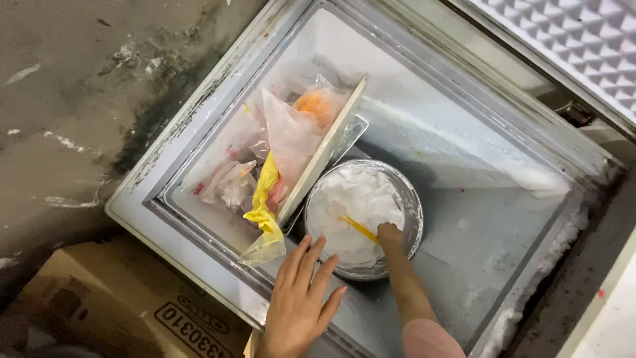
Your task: Preparing whipped cream by mixing it in a bowl and disposing of the packaging.
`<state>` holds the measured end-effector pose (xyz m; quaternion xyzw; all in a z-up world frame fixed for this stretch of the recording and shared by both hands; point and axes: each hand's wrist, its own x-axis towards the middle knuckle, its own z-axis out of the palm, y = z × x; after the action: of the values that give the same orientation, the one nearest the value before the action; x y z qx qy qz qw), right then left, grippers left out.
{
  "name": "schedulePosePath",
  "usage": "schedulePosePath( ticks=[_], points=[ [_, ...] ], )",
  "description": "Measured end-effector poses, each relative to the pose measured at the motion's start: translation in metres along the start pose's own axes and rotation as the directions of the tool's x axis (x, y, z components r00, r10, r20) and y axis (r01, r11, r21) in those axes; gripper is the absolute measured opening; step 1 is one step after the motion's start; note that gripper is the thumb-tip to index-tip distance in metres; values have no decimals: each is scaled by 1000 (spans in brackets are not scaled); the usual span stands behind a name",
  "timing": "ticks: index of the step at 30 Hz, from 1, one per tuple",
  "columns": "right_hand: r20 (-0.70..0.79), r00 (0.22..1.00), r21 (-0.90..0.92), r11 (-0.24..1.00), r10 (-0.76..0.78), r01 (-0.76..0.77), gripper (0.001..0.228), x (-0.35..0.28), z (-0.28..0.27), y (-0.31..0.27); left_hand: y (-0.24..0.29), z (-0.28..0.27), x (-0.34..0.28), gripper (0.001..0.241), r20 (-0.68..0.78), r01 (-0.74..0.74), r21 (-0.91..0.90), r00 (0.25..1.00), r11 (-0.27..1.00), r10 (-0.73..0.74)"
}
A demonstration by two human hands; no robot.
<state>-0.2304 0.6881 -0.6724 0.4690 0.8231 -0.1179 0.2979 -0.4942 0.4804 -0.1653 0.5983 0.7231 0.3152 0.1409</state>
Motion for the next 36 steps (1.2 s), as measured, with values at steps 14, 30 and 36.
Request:
schedulePosePath(
  ticks=[14, 30, 36],
  points=[
    [244, 965, 24, 994, 96, -105, 53, -7, -38, -24, 13, -7, 45, 66, 170, -39, 95, 985, 995, 22],
    [190, 982, -58, 998, 15, -5, 44, -52, -184, -33, 85, 34, 210, 48, 37, -51, 130, 998, 990, 46],
    [169, 981, 5, 996, 92, -94, 48, -17, -244, -32, -43, 139, 238, 41, 261, -77, 349, 965, 934, -18]
  ],
)
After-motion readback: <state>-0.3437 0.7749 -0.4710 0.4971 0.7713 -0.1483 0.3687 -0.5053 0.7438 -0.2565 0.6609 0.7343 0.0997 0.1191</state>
